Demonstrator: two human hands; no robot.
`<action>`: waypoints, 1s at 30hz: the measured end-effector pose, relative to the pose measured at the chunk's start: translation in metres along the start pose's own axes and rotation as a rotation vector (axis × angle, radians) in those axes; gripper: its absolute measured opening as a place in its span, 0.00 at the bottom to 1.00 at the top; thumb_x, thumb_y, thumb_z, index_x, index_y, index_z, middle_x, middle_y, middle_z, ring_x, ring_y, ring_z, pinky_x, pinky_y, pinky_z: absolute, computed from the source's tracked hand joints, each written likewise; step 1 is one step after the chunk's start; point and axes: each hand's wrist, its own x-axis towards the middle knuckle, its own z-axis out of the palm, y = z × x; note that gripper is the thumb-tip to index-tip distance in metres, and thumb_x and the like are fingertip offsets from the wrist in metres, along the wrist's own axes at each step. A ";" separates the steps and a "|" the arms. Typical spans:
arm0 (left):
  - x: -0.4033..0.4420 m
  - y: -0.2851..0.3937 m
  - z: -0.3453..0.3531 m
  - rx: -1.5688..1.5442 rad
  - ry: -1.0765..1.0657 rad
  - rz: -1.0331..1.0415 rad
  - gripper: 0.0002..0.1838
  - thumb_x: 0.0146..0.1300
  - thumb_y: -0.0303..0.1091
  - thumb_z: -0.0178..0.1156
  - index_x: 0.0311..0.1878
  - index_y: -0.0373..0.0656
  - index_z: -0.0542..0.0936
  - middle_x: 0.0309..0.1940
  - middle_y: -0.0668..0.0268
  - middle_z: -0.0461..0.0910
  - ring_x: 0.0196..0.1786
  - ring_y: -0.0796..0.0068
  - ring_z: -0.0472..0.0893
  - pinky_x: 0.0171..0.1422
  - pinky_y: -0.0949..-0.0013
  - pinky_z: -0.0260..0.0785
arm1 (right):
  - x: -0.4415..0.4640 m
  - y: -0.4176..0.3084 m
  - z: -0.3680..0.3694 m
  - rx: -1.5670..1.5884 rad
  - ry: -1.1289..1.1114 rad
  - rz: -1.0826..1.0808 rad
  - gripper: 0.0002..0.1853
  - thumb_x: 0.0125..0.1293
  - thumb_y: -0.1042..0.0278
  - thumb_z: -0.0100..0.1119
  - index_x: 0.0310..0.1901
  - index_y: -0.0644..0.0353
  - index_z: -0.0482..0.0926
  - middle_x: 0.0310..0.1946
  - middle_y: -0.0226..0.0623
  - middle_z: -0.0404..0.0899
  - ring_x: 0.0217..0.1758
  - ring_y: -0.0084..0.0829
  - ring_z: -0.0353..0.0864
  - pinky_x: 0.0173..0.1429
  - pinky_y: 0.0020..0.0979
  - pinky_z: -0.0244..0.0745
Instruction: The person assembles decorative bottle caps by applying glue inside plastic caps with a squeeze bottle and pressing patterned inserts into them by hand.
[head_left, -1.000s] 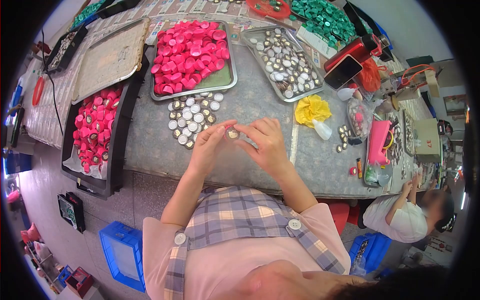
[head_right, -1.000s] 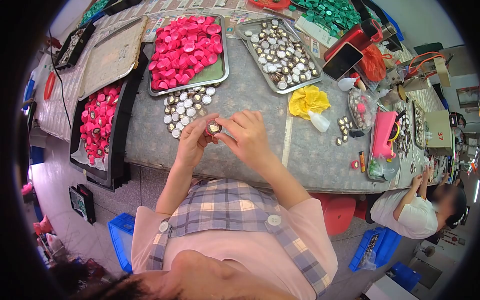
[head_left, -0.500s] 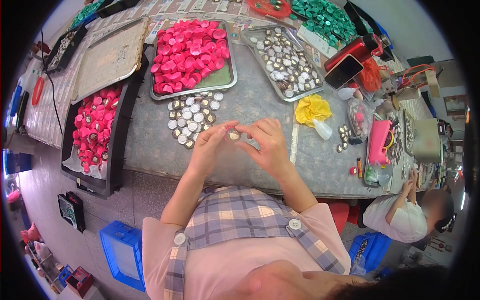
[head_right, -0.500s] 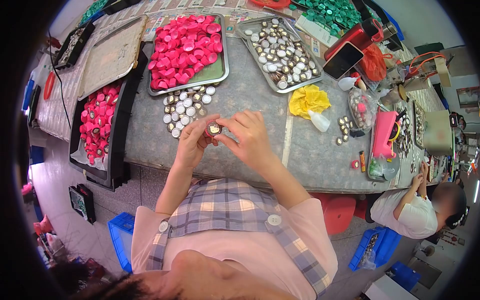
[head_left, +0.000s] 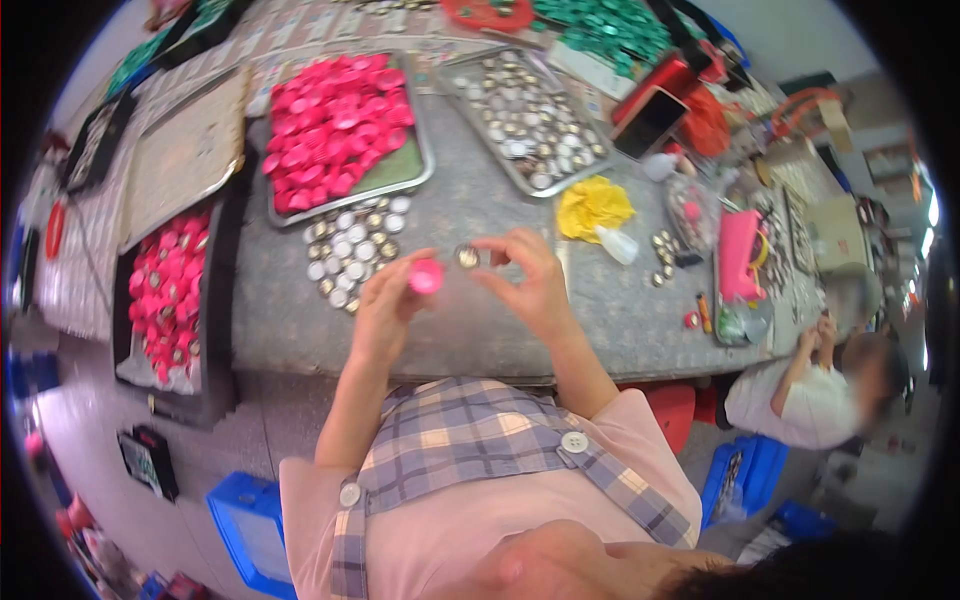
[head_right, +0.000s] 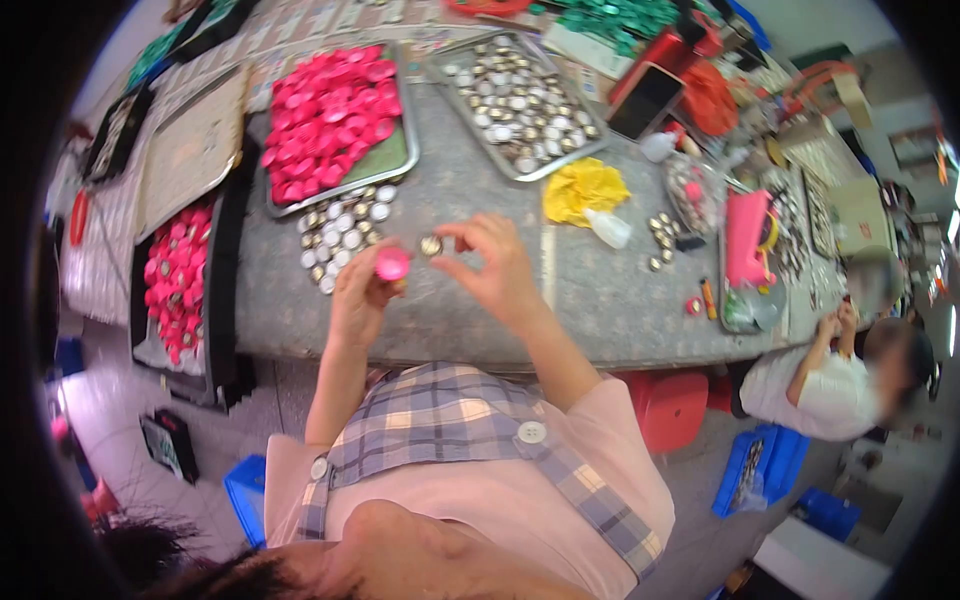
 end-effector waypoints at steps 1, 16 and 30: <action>0.000 0.000 -0.003 -0.014 0.019 0.018 0.16 0.63 0.37 0.48 0.47 0.34 0.73 0.41 0.58 0.76 0.30 0.79 0.75 0.34 0.76 0.69 | -0.002 0.017 -0.010 -0.035 0.028 0.019 0.14 0.42 0.73 0.64 0.36 0.59 0.78 0.21 0.30 0.69 0.27 0.25 0.67 0.34 0.25 0.62; 0.002 0.013 -0.031 -0.139 0.131 0.123 0.19 0.63 0.37 0.46 0.51 0.31 0.68 0.40 0.55 0.76 0.30 0.78 0.75 0.31 0.78 0.68 | -0.051 0.163 -0.126 -0.890 0.710 0.511 0.17 0.50 0.57 0.61 0.39 0.56 0.75 0.28 0.34 0.72 0.36 0.35 0.71 0.40 0.38 0.64; -0.014 0.030 -0.054 -0.225 0.238 0.230 0.19 0.63 0.38 0.46 0.51 0.33 0.68 0.41 0.52 0.75 0.26 0.79 0.75 0.31 0.78 0.71 | 0.053 0.067 0.113 -0.291 -0.224 -0.130 0.12 0.48 0.69 0.59 0.38 0.56 0.76 0.30 0.36 0.70 0.38 0.37 0.71 0.40 0.35 0.67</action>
